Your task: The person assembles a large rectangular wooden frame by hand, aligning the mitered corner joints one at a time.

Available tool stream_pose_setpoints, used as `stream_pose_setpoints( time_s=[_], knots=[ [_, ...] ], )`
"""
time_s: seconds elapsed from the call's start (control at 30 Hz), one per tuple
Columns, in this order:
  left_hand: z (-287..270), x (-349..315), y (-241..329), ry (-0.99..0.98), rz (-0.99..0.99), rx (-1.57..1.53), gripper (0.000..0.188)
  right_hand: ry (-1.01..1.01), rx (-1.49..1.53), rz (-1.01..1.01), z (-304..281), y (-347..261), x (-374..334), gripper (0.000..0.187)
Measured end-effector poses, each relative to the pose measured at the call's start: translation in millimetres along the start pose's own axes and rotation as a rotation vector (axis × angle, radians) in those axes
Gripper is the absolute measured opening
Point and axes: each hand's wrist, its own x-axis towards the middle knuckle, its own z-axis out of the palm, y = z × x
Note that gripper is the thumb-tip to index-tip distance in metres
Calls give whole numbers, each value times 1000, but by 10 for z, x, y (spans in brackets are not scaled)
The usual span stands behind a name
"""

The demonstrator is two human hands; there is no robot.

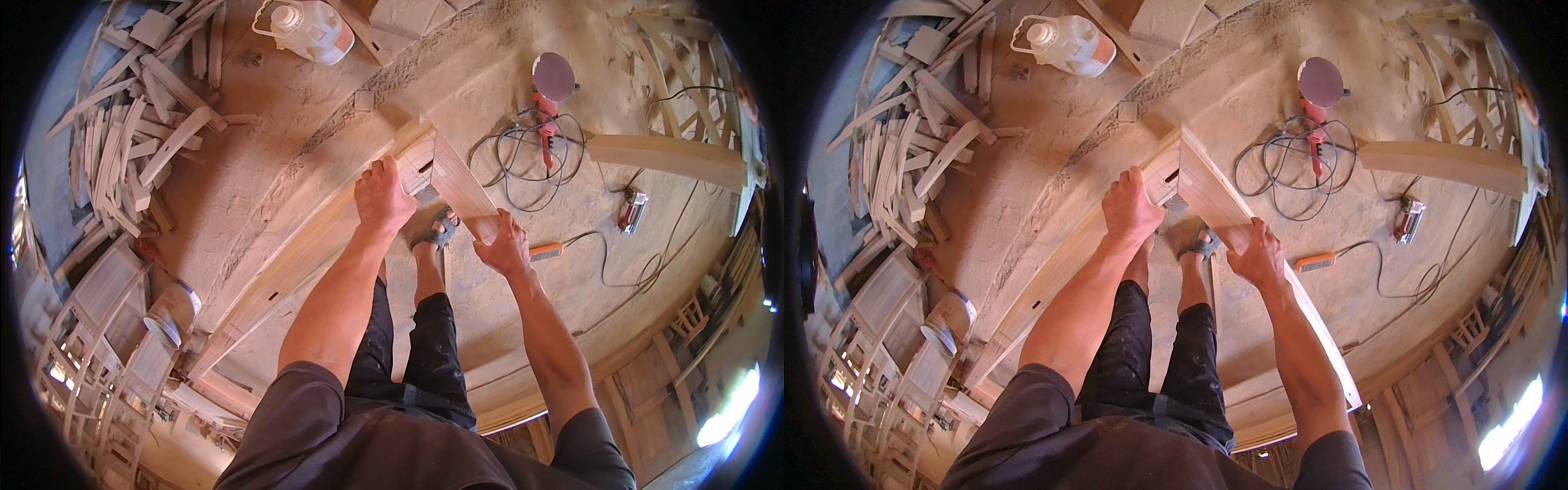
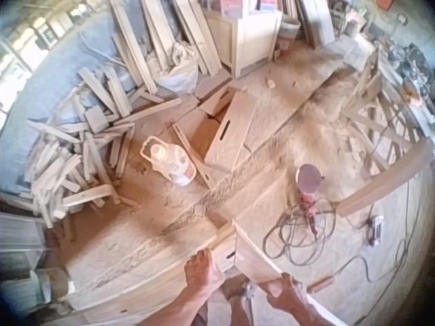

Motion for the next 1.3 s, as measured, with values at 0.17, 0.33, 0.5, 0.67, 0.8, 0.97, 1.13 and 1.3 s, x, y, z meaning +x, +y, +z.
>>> stream_pose_setpoints(
  time_s=[0.17,0.33,0.5,0.67,0.8,0.97,1.13,1.3],
  knots=[
    [0,-18,13,13,-11,-2,50,-65,7,51,-44,-68,-6,97],
    [-8,-29,11,9,-17,7,48,-103,-34,70,-127,-164,-19,95],
    [-52,-40,31,-30,-25,52,48,-109,-13,75,-166,-206,-17,99],
    [-188,-47,93,-99,-16,32,65,-64,15,101,-156,-166,-85,111],
    [-251,-80,49,-135,27,-58,86,88,33,99,-173,-215,-317,111],
    [-330,-63,-103,-239,35,-168,102,216,22,107,-8,-169,-734,101],
    [-326,-13,-230,-299,49,-231,106,192,178,364,176,-191,-1283,90],
    [-305,33,-251,-295,104,-248,106,127,316,564,481,-197,-1865,77]
  ],
)
